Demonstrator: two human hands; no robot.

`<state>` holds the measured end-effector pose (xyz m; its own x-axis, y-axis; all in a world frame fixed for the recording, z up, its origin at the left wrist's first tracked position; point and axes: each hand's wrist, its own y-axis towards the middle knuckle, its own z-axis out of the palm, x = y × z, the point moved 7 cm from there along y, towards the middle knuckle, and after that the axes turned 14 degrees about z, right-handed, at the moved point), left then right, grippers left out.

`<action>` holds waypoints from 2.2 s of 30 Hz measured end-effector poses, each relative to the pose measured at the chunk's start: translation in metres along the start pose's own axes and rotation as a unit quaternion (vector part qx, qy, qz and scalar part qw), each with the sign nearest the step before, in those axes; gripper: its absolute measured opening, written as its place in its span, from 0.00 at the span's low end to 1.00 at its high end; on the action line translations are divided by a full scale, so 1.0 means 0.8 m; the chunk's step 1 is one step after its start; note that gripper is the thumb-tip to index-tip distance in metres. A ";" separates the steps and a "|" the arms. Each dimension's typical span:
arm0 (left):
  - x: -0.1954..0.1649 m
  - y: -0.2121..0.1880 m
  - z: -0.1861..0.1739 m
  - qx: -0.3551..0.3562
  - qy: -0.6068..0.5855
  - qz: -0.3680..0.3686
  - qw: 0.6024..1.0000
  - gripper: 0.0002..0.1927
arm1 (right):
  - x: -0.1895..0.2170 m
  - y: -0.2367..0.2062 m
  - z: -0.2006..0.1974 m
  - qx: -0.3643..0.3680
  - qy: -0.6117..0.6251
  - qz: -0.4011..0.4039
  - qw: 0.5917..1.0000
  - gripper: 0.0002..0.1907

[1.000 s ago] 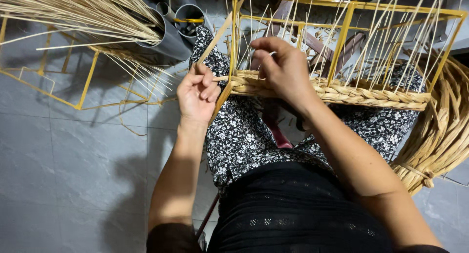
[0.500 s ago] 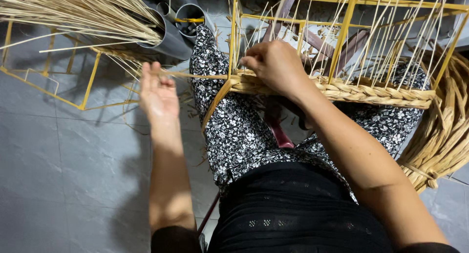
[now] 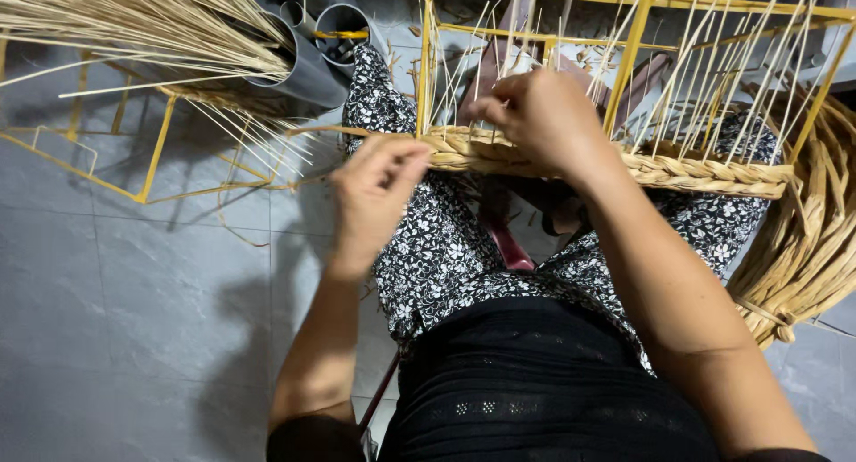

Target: The person sits on the floor with a woven basket frame on their lap and weaves dried palm strips around the frame by hand, tucking and tightening the strips along the rim. They occasionally reach for new strips from bundles beside them and continue weaving the sides of the basket.

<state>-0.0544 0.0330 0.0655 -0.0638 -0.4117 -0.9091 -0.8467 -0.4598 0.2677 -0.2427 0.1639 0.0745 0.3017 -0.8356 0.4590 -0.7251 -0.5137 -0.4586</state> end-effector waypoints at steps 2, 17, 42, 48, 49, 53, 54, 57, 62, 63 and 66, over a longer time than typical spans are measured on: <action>-0.036 0.005 0.022 0.026 0.083 0.134 0.987 0.10 | 0.022 -0.007 0.008 -0.074 0.004 -0.105 0.992 0.09; -0.061 -0.001 0.051 0.042 0.226 0.223 0.947 0.25 | -0.026 -0.020 -0.010 -0.060 -0.002 -0.036 0.998 0.14; -0.084 0.028 0.105 0.061 0.206 0.166 0.963 0.09 | -0.086 -0.051 -0.035 -0.148 0.137 -0.001 0.979 0.12; -0.071 0.054 0.138 0.121 0.261 0.098 0.953 0.10 | -0.094 -0.053 -0.024 -0.112 0.158 -0.025 0.981 0.08; -0.069 0.057 0.140 0.126 0.256 0.089 0.954 0.09 | -0.098 -0.056 -0.024 -0.096 0.228 -0.034 0.968 0.08; -0.069 0.059 0.134 0.090 0.198 0.064 0.974 0.08 | -0.137 -0.062 -0.028 -0.019 0.440 -0.002 0.898 0.08; -0.069 0.057 0.130 0.066 0.175 0.059 0.981 0.08 | -0.149 -0.063 -0.039 -0.053 0.417 0.005 0.907 0.08; -0.067 0.051 0.145 0.104 0.133 0.036 0.985 0.07 | -0.181 -0.071 -0.065 -0.124 0.368 0.023 0.921 0.08; -0.088 0.061 0.195 0.126 0.197 0.141 0.962 0.09 | -0.182 -0.091 -0.055 -0.129 0.368 0.028 0.920 0.08; -0.086 0.065 0.207 0.147 0.222 0.133 0.955 0.10 | -0.182 -0.094 -0.052 -0.119 0.350 0.051 0.928 0.08; -0.064 0.073 0.237 0.235 0.284 0.047 0.928 0.12 | -0.181 -0.103 -0.051 -0.105 0.283 0.077 0.950 0.09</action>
<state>-0.2005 0.1759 0.0669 0.0271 -0.8422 -0.5384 -0.9970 -0.0615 0.0460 -0.2515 0.3354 0.0769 -0.1562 -0.6286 0.7619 -0.8591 -0.2942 -0.4188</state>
